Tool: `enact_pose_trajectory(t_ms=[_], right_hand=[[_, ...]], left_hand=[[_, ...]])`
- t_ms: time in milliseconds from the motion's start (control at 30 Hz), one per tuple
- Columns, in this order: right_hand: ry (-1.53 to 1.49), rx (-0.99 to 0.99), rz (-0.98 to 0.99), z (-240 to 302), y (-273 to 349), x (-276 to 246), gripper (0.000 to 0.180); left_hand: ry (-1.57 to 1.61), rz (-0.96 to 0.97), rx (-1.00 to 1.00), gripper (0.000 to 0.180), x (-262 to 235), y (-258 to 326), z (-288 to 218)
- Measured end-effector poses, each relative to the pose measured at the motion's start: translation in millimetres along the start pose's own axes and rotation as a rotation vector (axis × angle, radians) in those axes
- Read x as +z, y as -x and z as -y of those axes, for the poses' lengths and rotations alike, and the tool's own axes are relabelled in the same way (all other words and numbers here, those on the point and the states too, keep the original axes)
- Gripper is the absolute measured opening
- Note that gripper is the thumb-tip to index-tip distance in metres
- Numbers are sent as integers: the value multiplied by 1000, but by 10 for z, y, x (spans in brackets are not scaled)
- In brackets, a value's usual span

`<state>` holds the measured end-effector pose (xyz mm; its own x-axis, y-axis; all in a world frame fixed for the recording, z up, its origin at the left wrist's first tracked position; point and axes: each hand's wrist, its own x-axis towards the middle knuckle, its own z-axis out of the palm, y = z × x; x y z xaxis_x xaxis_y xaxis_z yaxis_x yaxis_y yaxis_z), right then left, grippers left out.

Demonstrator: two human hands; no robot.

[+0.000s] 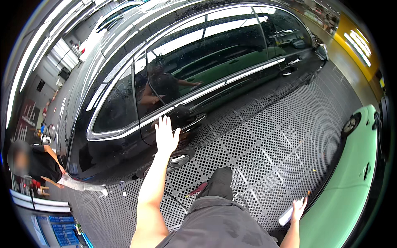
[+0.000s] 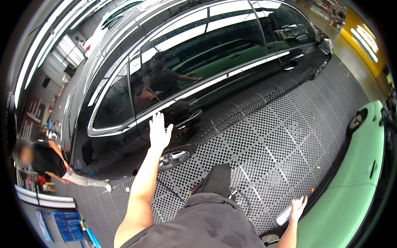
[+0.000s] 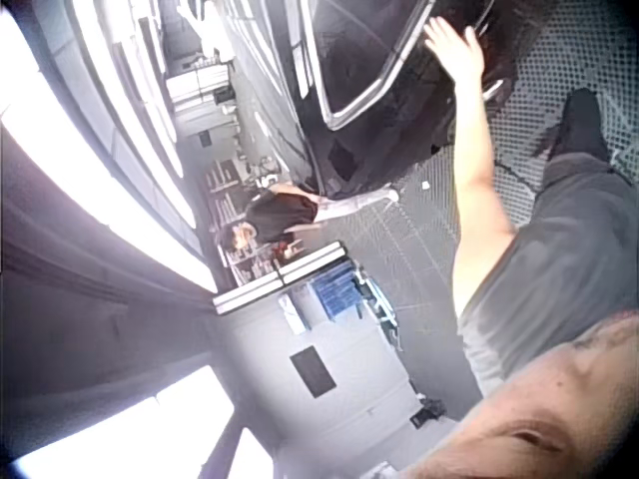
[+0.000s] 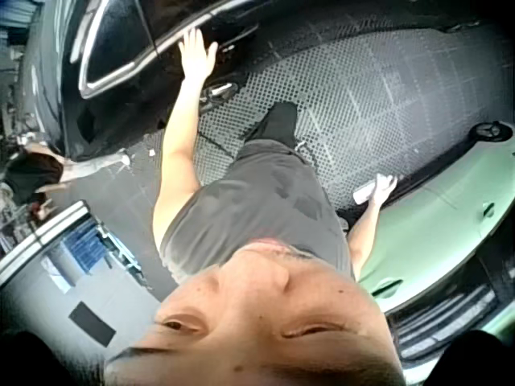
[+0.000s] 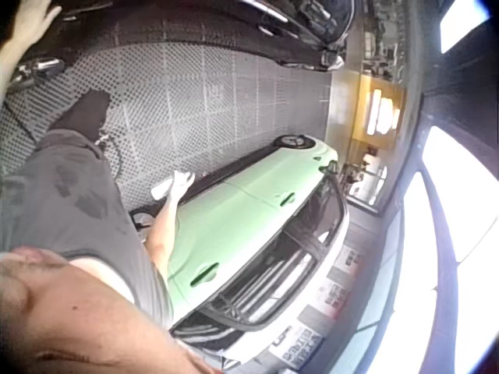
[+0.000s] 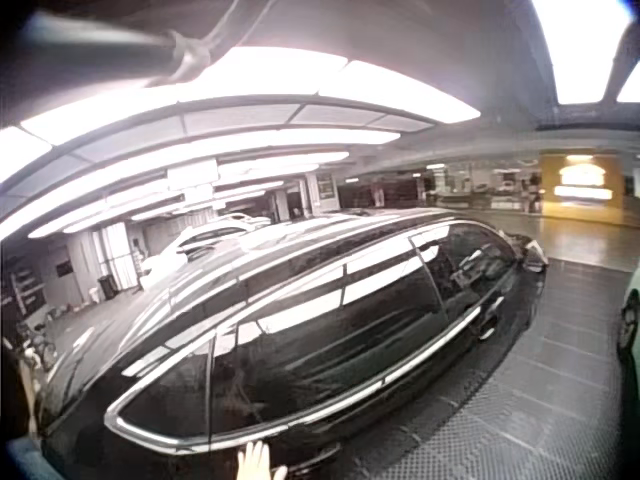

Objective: The person sprays a liquid from a can onto the exterior of a black car and rubs it in with their hand. They treat the hood, windshield, roof, and side windows in sequence.

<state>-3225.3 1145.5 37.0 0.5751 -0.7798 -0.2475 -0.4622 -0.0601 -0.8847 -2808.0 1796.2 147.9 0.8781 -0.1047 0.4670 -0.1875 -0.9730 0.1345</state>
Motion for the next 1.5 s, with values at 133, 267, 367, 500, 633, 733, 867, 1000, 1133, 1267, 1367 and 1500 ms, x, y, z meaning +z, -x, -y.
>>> enact_pose_trajectory(t_ms=[133, 267, 367, 500, 633, 733, 867, 1000, 1133, 1267, 1367, 1500], right_hand=[[73, -366, 237, 1491, -973, 1220, 95], [194, -560, 475, 2670, -1216, 2707, 93], [317, -855, 644, 3491, -1178, 3534, 86], [379, -1221, 817, 4453, -968, 4491, 81], [309, -1380, 906, 5109, -726, 5265, 81], [276, -1417, 1033, 5361, -519, 5638, 81], [268, -1577, 1030, 5824, -201, 6067, 81], [236, -1628, 961, 6311, 135, 6445, 69], [93, -1654, 933, 6517, 507, 6684, 62], [255, -1735, 1051, 6333, 616, 6702, 63], [142, -1682, 1004, 6422, 560, 6702, 63], [3, -1565, 838, 6739, 130, 6583, 63]], left_hand=[[36, -84, -78, 75, 328, -554, -341], [83, -233, -130, 81, 584, -1324, -614], [155, -321, -208, 83, 729, -1841, -675], [113, -365, -296, 84, 773, -2062, -553], [59, -431, -309, 87, 793, -2083, -337], [-11, -516, -323, 89, 659, -2282, -227], [72, -539, -240, 73, 383, -2564, -44], [113, -605, -248, 65, 335, -2432, -123], [102, -608, -347, 61, 427, -2059, -223], [134, -651, -342, 60, 560, -1945, -253], [16, -609, -347, 66, 579, -2009, -204], [-96, -562, -320, 77, 466, -2522, -116]])
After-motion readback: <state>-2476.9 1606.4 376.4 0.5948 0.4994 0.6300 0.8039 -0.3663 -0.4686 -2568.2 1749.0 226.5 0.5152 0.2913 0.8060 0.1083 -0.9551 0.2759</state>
